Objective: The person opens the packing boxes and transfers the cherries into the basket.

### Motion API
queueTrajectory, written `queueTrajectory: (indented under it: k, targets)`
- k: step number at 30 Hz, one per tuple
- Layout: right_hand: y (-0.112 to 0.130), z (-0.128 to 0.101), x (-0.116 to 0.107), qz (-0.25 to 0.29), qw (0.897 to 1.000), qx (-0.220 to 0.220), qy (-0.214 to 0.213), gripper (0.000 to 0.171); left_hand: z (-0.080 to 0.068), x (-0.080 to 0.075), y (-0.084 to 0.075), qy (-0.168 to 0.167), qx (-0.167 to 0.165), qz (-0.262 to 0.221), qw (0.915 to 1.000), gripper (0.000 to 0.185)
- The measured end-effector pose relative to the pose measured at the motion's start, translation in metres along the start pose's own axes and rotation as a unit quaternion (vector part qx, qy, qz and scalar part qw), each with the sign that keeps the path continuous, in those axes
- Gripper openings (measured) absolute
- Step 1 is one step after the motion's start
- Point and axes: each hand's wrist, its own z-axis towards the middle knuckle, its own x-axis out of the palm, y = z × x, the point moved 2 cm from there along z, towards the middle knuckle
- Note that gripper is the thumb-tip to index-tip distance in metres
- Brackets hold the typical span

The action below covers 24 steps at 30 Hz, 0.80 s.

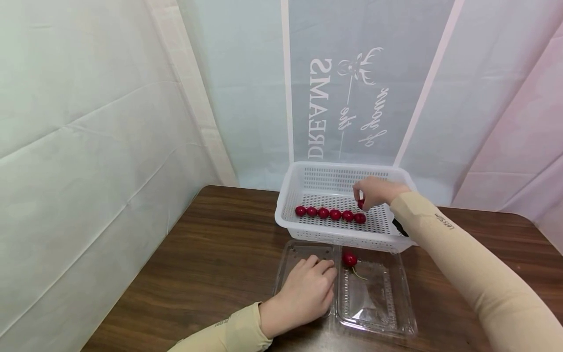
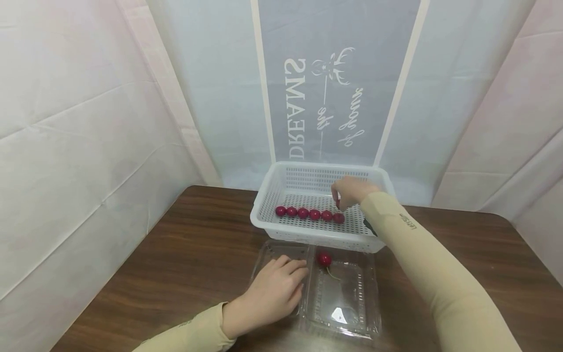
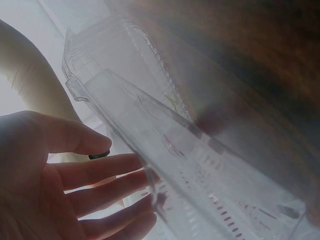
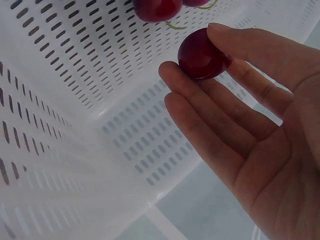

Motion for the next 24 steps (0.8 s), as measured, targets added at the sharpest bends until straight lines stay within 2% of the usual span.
queueTrajectory:
  k: [6,15,24]
  targets:
    - [-0.006,0.001,0.005,-0.003,1.000,0.006,0.002,0.026,0.000,0.001,0.000,0.001,0.001,0.002,1.0000,0.019]
    - [-0.015,0.003,0.012,-0.001,0.999,0.042,0.021,0.026,0.000,-0.001,0.001,-0.005,0.005,0.005,1.0000,0.019]
    - [-0.017,-0.002,0.013,-0.007,0.998,0.044,0.037,0.030,0.000,-0.001,0.000,-0.008,0.004,0.007,0.9999,0.019]
